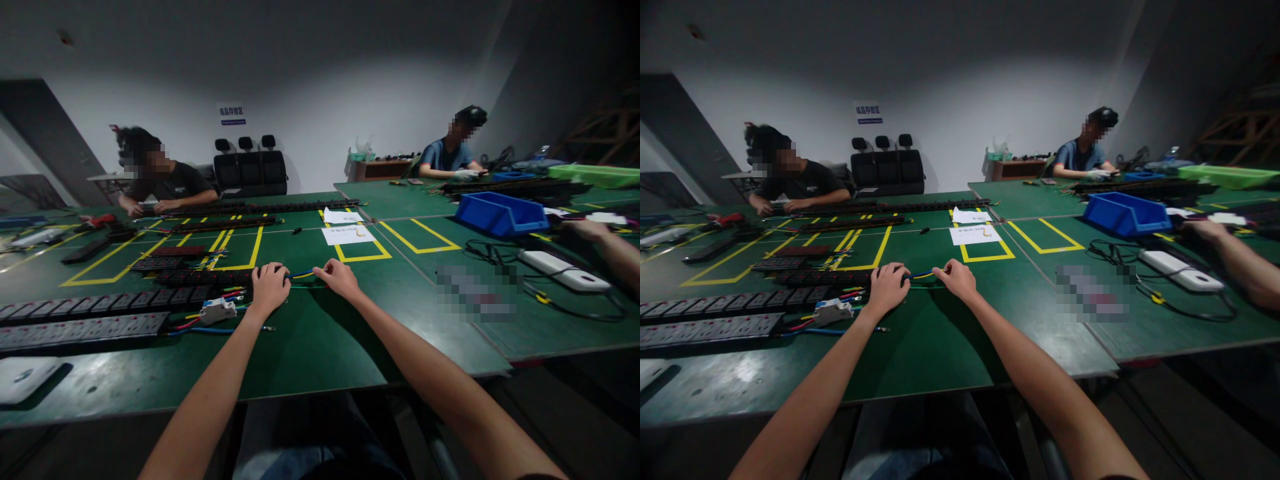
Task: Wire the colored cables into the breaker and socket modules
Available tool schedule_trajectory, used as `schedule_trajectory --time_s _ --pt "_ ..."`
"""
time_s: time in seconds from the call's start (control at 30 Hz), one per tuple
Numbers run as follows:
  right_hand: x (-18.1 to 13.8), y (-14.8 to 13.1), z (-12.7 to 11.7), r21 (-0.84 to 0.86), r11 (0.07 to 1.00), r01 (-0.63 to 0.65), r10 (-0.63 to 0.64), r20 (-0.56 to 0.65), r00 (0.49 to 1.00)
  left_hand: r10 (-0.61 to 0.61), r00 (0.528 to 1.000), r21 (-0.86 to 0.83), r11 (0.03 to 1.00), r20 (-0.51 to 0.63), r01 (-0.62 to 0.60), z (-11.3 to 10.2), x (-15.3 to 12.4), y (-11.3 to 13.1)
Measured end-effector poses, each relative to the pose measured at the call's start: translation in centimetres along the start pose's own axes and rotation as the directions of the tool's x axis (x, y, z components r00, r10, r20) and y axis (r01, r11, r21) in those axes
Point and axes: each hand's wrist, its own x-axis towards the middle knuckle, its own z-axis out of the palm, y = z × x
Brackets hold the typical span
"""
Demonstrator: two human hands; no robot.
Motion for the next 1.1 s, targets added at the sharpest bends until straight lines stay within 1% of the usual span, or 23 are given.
schedule_trajectory --time_s 0.07,0.13,0.23,0.33,0.6,0.83,0.97,1.1 --pt "0.15 0.04 0.05 0.044 0.999 -0.003 0.004 -0.020 1.000 0.001 1.000 -0.004 1.000 0.004 -0.001 0.00 0.00 -0.06" --pt "0.36 0.13 0.19 0.125 0.992 0.010 -0.004 -0.054 0.999 0.005 1.000 -0.007 1.000 0.000 -0.005 0.00 -0.01 -0.06" --pt "0.63 0.23 0.45 0.245 0.968 0.061 -0.038 -0.097 0.995 0.002 1.000 -0.009 1.000 -0.005 -0.002 0.02 -0.04 -0.01" --pt "0.69 0.23 0.58 0.296 0.949 0.111 -0.076 -0.127 0.989 -0.006 1.000 -0.006 1.000 -0.003 0.006 0.09 -0.02 0.00" --pt "0.40 0.03 0.40 0.285 0.939 0.193 -0.151 -0.163 0.975 0.022 0.999 -0.013 1.000 -0.026 -0.022 0.49 -0.04 -0.34" --pt "0.40 0.06 0.45 0.256 0.951 0.175 -0.132 -0.177 0.975 0.004 0.999 0.005 1.000 -0.042 -0.004 0.38 -0.12 -0.03" --pt "0.33 0.09 0.41 0.251 0.955 0.158 -0.121 -0.157 0.980 0.015 0.999 -0.005 1.000 -0.045 -0.015 0.51 -0.06 -0.19" --pt "0.31 0.10 0.40 0.259 0.951 0.168 -0.129 -0.161 0.979 0.024 0.999 -0.016 1.000 -0.044 -0.024 0.64 -0.03 -0.39"
